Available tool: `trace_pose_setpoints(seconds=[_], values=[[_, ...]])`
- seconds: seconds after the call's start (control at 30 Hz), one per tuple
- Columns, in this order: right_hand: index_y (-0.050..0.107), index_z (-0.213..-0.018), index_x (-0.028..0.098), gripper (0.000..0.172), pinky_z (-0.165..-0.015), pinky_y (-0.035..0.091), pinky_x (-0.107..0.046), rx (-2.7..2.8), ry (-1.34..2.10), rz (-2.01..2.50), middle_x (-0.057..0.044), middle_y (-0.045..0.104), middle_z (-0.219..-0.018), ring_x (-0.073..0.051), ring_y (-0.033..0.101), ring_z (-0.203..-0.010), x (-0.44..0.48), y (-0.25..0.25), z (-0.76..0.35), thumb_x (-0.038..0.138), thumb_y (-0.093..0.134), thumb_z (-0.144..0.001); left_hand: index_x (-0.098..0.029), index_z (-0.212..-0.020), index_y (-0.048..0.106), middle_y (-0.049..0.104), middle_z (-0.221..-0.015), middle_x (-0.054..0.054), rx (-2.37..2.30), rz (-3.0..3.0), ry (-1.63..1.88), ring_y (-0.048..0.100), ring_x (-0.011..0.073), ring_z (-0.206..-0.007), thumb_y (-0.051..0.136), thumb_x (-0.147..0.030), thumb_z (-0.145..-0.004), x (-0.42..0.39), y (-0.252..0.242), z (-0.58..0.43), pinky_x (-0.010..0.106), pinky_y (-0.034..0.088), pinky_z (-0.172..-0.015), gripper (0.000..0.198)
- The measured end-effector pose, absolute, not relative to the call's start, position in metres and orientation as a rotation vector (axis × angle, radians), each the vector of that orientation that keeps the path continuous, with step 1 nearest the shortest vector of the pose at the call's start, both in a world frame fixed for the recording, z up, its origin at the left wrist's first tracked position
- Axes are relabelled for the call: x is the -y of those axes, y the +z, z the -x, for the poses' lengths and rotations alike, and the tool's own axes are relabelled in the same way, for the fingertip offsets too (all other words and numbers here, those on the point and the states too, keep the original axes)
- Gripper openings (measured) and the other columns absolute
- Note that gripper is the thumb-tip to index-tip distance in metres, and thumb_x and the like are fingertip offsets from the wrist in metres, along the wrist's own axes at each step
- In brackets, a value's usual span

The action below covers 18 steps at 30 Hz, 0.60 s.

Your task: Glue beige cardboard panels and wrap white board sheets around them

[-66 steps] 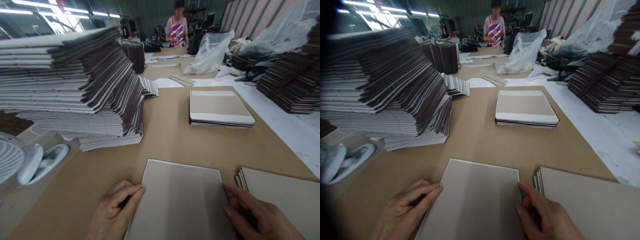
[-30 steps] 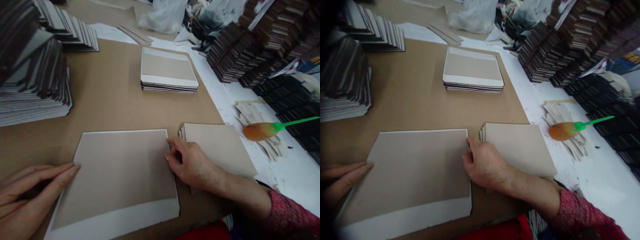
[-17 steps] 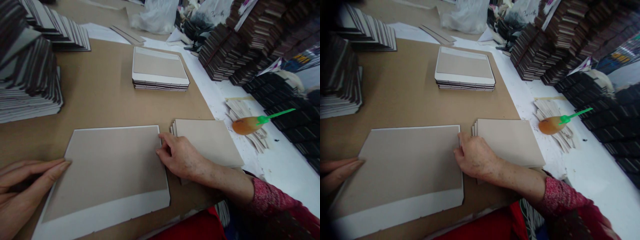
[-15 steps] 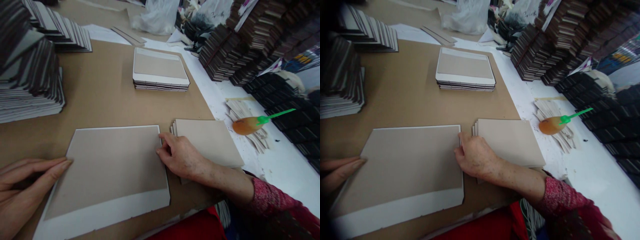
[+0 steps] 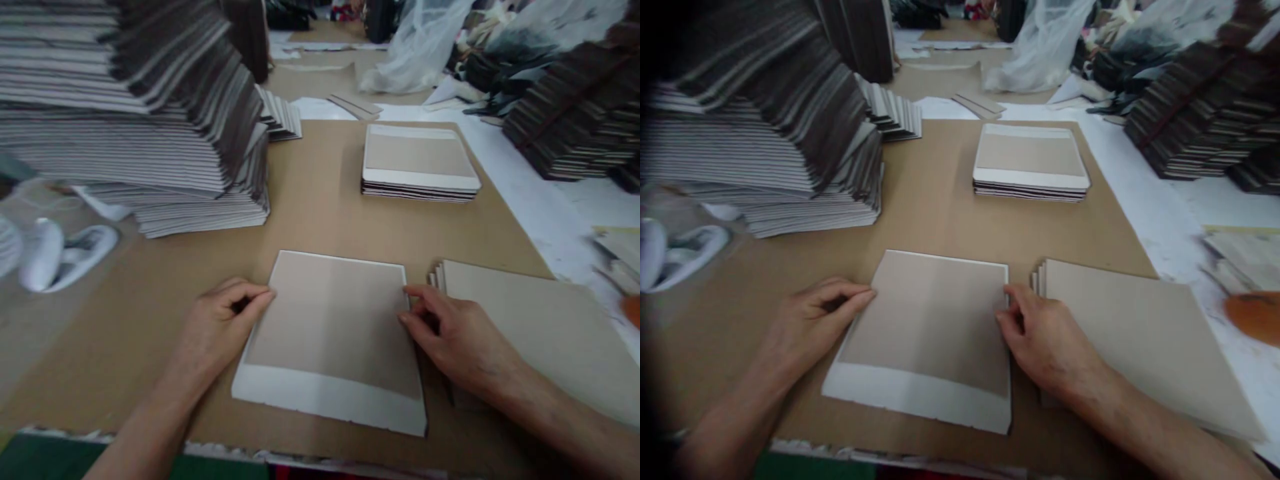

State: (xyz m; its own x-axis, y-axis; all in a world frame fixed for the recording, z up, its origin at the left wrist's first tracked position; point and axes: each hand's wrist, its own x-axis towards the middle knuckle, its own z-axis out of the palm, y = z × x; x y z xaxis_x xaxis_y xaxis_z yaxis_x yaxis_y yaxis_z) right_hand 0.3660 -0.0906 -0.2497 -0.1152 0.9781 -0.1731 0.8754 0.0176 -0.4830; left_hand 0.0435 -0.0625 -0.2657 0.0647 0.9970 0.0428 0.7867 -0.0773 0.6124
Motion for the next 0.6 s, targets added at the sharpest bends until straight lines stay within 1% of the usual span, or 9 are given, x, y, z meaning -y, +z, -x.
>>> trace_pose_setpoints(seconds=[0.1,0.3,0.4,0.5,0.6], values=[[0.061,-0.114,0.017,0.032,-0.062,0.047,-0.033,2.079,0.705,1.923,-0.004,0.073,-0.078,-0.022,0.069,-0.069,0.087,-0.257,-0.368,0.031,0.05,-0.087,-0.026,-0.081,0.07,0.066,-0.08,-0.003,-1.774,-1.934,0.637,0.061,0.0132,-0.078,0.058,-0.044,-0.086,0.062,-0.265,-0.041,0.024,0.043,-0.069,0.022],[0.061,-0.114,0.018,0.033,-0.062,0.048,-0.033,2.076,0.714,1.931,-0.003,0.072,-0.077,-0.022,0.069,-0.069,0.089,-0.255,-0.368,0.034,0.049,-0.087,-0.027,-0.082,0.069,0.066,-0.079,-0.004,-1.739,-1.924,0.653,0.061,0.0125,-0.077,0.057,-0.041,-0.087,0.065,-0.267,-0.038,0.025,0.043,-0.069,0.02],[0.06,-0.115,0.017,0.033,-0.062,0.047,-0.033,2.08,0.745,1.959,-0.004,0.072,-0.078,-0.022,0.068,-0.07,0.089,-0.251,-0.366,0.032,0.048,-0.088,-0.027,-0.082,0.069,0.066,-0.08,-0.004,-1.735,-1.926,0.66,0.061,0.0132,-0.078,0.057,-0.043,-0.086,0.063,-0.268,-0.039,0.026,0.043,-0.07,0.02],[0.059,-0.117,0.016,0.032,-0.065,0.047,-0.033,2.076,0.793,1.959,-0.005,0.072,-0.082,-0.023,0.069,-0.074,0.09,-0.246,-0.364,0.029,0.047,-0.089,-0.027,-0.081,0.069,0.067,-0.08,-0.004,-1.722,-1.941,0.667,0.061,0.0136,-0.078,0.058,-0.045,-0.086,0.062,-0.268,-0.039,0.026,0.043,-0.07,0.021],[0.059,-0.115,0.016,0.029,-0.068,0.048,-0.033,2.05,0.843,1.958,-0.006,0.072,-0.083,-0.023,0.068,-0.076,0.092,-0.241,-0.362,0.024,0.047,-0.089,-0.03,-0.082,0.069,0.068,-0.082,-0.005,-1.733,-1.958,0.638,0.063,0.014,-0.077,0.057,-0.052,-0.084,0.061,-0.27,-0.037,0.024,0.045,-0.069,0.025]])
